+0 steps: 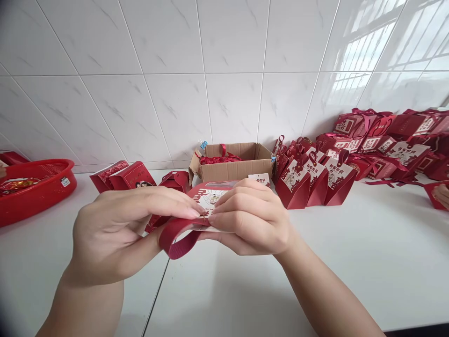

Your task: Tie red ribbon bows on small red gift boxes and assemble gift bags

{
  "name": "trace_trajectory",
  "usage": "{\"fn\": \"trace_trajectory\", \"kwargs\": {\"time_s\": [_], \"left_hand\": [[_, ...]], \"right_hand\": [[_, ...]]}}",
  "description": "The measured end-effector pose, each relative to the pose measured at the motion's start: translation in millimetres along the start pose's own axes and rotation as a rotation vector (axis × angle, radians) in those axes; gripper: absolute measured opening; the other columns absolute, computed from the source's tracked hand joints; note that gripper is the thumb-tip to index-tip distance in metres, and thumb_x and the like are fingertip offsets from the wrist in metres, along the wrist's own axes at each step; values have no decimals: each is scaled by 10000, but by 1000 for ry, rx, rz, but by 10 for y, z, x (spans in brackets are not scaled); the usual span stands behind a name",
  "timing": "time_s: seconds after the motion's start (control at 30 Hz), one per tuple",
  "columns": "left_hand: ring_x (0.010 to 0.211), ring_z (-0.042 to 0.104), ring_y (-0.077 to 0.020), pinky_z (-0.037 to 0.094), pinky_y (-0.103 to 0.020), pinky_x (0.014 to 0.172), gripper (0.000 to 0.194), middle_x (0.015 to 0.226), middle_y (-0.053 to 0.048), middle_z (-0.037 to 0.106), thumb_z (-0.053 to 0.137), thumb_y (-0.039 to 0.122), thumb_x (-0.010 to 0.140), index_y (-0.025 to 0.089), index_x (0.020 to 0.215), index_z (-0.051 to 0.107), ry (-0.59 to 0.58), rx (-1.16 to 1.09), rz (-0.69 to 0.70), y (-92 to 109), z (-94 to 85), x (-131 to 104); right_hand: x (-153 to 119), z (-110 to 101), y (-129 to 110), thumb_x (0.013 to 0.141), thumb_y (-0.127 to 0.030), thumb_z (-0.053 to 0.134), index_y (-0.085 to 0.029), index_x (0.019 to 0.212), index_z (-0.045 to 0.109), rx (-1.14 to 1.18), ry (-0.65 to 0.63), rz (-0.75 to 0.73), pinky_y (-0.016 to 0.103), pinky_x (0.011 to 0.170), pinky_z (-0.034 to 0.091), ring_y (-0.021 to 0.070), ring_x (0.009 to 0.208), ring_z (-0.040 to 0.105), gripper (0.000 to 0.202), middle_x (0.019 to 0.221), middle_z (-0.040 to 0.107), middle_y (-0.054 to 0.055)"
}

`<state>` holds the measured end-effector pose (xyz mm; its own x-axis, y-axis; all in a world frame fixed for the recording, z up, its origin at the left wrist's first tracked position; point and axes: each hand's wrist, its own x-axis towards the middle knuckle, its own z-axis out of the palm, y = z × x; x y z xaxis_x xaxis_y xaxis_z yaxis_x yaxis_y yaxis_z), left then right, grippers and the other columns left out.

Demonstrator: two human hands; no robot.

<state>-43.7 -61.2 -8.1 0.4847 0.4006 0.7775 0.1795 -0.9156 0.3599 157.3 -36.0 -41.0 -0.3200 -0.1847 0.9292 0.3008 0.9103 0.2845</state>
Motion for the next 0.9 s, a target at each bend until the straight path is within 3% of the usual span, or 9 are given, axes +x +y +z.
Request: {"fn": "trace_trajectory", "kwargs": {"time_s": [0.23, 0.4, 0.53, 0.9], "left_hand": [[857, 670, -195, 581, -304, 731, 323, 942, -57, 698, 588, -3, 726, 218, 941, 684, -194, -7, 57, 15, -141, 33], [881, 648, -227, 560, -346, 756, 229, 913, -68, 694, 642, 121, 765, 223, 970, 656, -162, -10, 9, -36, -94, 62], [816, 635, -205, 553, -324, 698, 180, 878, -77, 684, 641, 167, 793, 188, 972, 650, -155, -109, 51, -52, -23, 64], [767, 601, -179, 530, -313, 678, 188, 867, -93, 662, 579, 131, 822, 150, 1003, 629, -161, -155, 106, -42, 13, 56]], "right_hand": [[15, -5, 3, 796, -150, 681, -197, 730, 584, -34, -10, 12, 277, 524, 512, 148, 600, 666, 127, 596, 657, 1], [25, -7, -13, 786, -128, 682, -187, 730, 592, -35, 24, 23, 273, 522, 515, 150, 599, 669, 121, 594, 658, 4], [38, -12, -19, 806, -138, 659, -182, 718, 598, -5, 47, 14, 268, 517, 520, 147, 585, 667, 116, 585, 656, 5], [36, 9, -13, 798, -149, 668, -179, 752, 613, 100, 82, 42, 273, 514, 519, 153, 579, 669, 77, 595, 659, 14]]}}
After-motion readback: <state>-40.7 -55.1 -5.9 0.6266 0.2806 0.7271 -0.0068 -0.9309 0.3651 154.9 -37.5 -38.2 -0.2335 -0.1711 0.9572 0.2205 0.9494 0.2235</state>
